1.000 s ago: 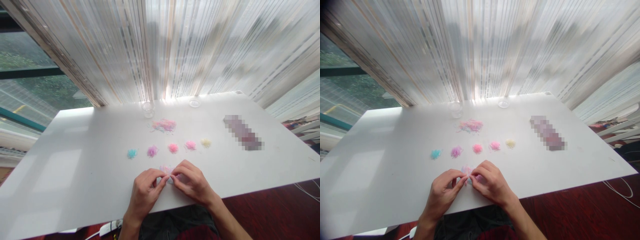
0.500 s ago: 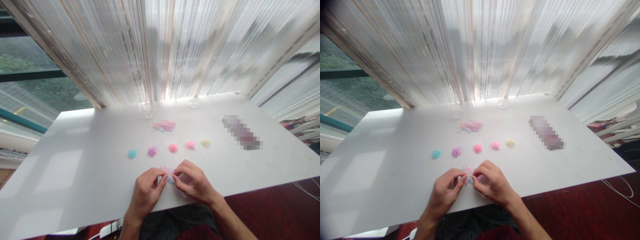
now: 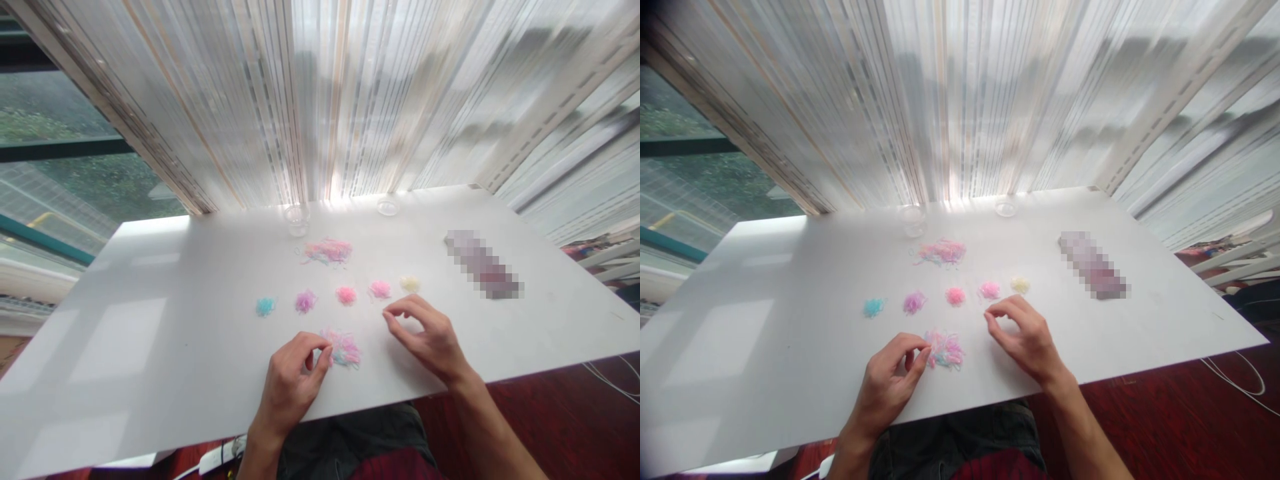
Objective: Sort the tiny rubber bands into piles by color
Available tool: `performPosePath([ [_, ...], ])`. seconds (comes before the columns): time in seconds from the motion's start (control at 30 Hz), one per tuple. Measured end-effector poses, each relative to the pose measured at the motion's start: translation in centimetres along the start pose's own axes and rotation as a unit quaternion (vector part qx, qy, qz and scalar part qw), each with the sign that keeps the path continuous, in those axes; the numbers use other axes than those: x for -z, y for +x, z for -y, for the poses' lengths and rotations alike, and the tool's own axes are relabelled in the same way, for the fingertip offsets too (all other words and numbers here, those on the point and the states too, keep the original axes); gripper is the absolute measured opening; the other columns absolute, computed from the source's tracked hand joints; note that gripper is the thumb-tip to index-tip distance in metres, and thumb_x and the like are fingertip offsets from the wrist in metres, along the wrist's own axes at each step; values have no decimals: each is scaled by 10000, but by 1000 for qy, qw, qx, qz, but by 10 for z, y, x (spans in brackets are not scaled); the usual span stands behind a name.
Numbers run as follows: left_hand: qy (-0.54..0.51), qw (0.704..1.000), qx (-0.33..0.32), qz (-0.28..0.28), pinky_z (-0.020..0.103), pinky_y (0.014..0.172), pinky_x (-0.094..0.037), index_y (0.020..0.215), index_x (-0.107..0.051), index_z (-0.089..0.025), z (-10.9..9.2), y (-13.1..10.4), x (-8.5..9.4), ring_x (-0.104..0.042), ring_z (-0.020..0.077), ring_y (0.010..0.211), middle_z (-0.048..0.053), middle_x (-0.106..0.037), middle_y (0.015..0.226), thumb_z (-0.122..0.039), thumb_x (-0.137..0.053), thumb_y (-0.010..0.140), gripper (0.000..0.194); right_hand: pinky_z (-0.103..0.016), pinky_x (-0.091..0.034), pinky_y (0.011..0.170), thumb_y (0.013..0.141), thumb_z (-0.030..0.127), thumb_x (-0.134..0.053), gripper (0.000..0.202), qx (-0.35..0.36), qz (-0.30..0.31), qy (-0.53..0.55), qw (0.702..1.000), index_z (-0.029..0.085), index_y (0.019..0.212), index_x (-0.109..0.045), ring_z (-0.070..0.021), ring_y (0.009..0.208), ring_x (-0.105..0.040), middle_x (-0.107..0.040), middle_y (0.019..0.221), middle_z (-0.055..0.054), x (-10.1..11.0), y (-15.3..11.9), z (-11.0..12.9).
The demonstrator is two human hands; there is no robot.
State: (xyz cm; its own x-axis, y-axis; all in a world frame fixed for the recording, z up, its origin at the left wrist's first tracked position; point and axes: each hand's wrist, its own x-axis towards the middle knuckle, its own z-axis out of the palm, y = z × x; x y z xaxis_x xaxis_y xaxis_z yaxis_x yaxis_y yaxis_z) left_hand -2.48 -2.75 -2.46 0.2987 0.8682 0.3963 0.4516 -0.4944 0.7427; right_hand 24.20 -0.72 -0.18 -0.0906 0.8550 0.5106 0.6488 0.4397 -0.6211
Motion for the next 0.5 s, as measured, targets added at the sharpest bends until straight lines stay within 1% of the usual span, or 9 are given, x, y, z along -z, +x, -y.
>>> performPosePath([
  [0.03,0,1000,0,1,247,640,-511,976,-666,-201,0,0,0,-628,133,689,30,-715,869,-178,-600,1008,77,-336,-555,655,963,262,-634,94,-13,-20,-21,999,247,881,-678,-202,702,-656,-710,783,-31,7,2,-10],
  [0.13,2,1000,-1,2,245,637,-507,979,-667,-202,0,0,0,-620,129,680,24,-711,863,-174,-606,1005,72,-357,-558,656,958,358,-634,157,-59,-64,-84,993,248,862,-691,-214,676,-651,-720,777,-39,26,8,-38],
  [0.17,2,1000,-1,2,244,635,-504,980,-667,-202,0,0,0,-617,127,677,22,-711,862,-173,-608,1004,69,-359,-556,649,954,383,-637,179,-75,-74,-102,989,244,859,-698,-213,665,-649,-723,779,-41,31,10,-46],
  [0.23,2,1000,0,5,244,634,-502,982,-668,-202,0,0,0,-616,126,677,20,-711,864,-175,-613,1002,65,-352,-556,639,947,419,-639,217,-93,-73,-122,985,237,854,-712,-210,663,-652,-728,783,-43,38,11,-58],
  [0.33,4,1000,4,9,244,638,-505,980,-673,-201,0,0,0,-622,127,681,22,-713,867,-179,-612,1002,69,-340,-556,624,946,463,-633,271,-108,-66,-130,983,229,850,-730,-204,659,-657,-734,786,-49,41,13,-68],
  [0.5,6,1000,7,11,246,630,-510,979,-680,-201,0,0,0,-632,129,683,26,-717,865,-179,-610,1003,77,-334,-564,609,944,512,-627,326,-126,-58,-124,983,224,846,-745,-195,639,-657,-738,784,-54,35,13,-74],
])
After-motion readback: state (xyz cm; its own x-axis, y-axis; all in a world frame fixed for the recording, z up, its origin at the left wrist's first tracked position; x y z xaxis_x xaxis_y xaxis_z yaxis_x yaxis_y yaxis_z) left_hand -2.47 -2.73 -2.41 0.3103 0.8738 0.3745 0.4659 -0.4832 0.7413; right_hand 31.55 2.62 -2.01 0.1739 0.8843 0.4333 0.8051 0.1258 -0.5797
